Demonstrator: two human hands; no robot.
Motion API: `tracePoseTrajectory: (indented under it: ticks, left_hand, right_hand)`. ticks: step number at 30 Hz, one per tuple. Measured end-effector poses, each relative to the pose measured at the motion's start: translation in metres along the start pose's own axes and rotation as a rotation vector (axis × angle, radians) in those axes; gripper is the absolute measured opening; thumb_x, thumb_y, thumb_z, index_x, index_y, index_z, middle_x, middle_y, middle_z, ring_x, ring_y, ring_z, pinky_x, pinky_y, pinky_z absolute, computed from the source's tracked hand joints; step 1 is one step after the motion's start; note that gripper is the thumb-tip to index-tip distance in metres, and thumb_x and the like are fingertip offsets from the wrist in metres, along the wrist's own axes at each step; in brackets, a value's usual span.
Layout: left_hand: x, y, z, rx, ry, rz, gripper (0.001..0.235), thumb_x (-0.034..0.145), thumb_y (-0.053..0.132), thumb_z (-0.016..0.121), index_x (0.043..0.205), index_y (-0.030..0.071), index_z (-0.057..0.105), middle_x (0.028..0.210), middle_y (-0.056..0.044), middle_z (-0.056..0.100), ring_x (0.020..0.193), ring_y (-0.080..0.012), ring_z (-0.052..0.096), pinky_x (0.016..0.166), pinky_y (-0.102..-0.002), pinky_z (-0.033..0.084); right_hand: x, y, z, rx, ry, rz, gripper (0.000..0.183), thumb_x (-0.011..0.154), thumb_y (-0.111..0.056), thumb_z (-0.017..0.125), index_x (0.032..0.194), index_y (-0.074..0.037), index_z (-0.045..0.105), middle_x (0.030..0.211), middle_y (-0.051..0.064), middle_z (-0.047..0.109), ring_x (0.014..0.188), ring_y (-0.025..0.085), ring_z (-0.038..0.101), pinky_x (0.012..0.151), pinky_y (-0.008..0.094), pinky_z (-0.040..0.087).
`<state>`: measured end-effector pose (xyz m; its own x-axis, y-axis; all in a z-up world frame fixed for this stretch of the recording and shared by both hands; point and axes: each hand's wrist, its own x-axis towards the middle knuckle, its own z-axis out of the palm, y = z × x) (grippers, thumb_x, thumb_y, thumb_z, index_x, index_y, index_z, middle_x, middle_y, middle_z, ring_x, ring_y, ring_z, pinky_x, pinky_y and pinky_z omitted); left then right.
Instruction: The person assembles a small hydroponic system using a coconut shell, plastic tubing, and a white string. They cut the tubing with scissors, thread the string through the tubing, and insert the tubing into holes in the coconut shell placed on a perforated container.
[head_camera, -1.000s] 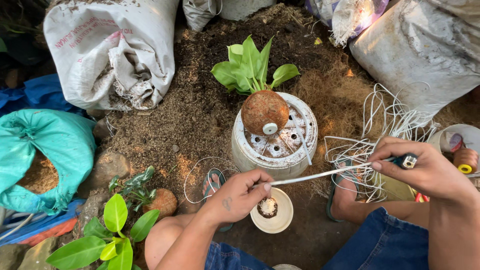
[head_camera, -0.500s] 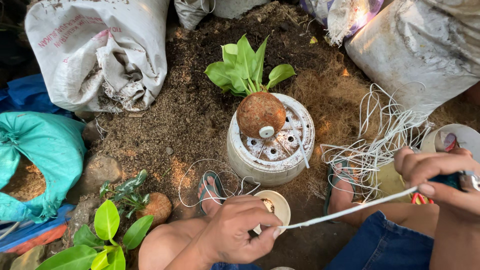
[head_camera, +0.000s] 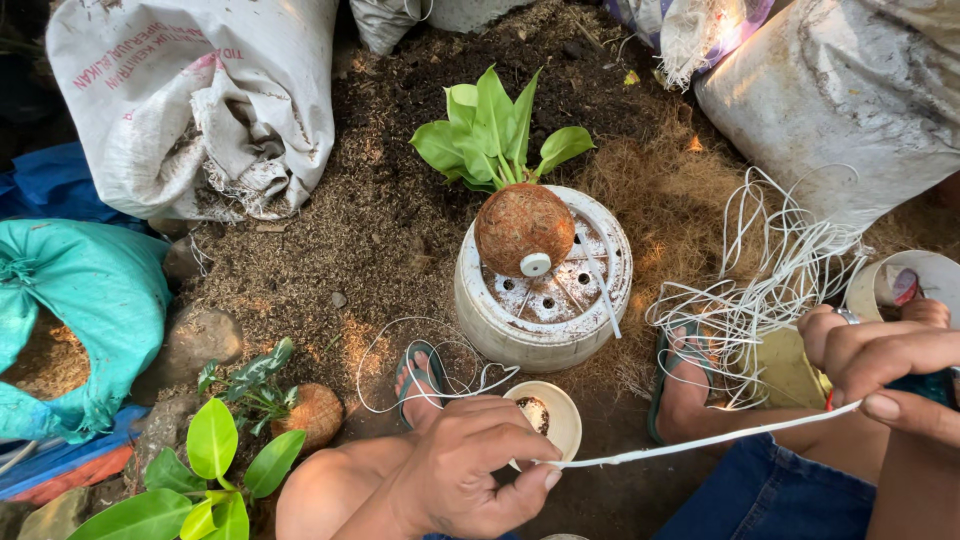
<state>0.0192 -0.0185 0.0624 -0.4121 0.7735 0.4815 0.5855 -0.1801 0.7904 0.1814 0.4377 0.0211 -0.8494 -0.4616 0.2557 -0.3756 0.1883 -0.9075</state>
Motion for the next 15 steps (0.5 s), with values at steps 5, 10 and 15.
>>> tracePoseTrajectory:
  ticks: [5,10,15]
  left_hand:
    - [0.004,-0.005,0.001,0.101,0.081,-0.011,0.021,0.089,0.004,0.08,0.108,0.001,0.071,0.089,-0.009,0.07,0.075,-0.0221,0.071,0.065,-0.033,0.056]
    - [0.009,-0.013,0.001,0.286,0.124,-0.034,0.014,0.092,0.007,0.078,0.104,0.004,0.072,0.092,-0.007,0.071,0.074,-0.0206,0.07,0.063,-0.032,0.056]
    - [0.008,-0.02,0.006,0.452,0.121,-0.131,0.009,0.094,0.014,0.074,0.1,0.007,0.072,0.09,-0.006,0.07,0.077,-0.0234,0.069,0.066,-0.034,0.054]
  right_hand:
    - [0.0,0.004,0.035,0.027,0.452,0.183,0.024,0.086,-0.001,0.068,0.109,0.003,0.075,0.087,0.015,0.066,0.086,0.026,0.053,0.077,0.043,0.047]
    - [0.024,0.001,0.054,-0.273,0.644,0.368,0.018,0.085,-0.001,0.077,0.103,0.001,0.079,0.082,0.011,0.067,0.073,0.02,0.063,0.063,0.032,0.046]
    - [0.062,-0.016,0.058,-0.543,0.567,0.581,0.011,0.078,-0.006,0.077,0.087,0.0,0.074,0.079,0.007,0.072,0.076,0.019,0.065,0.065,0.031,0.052]
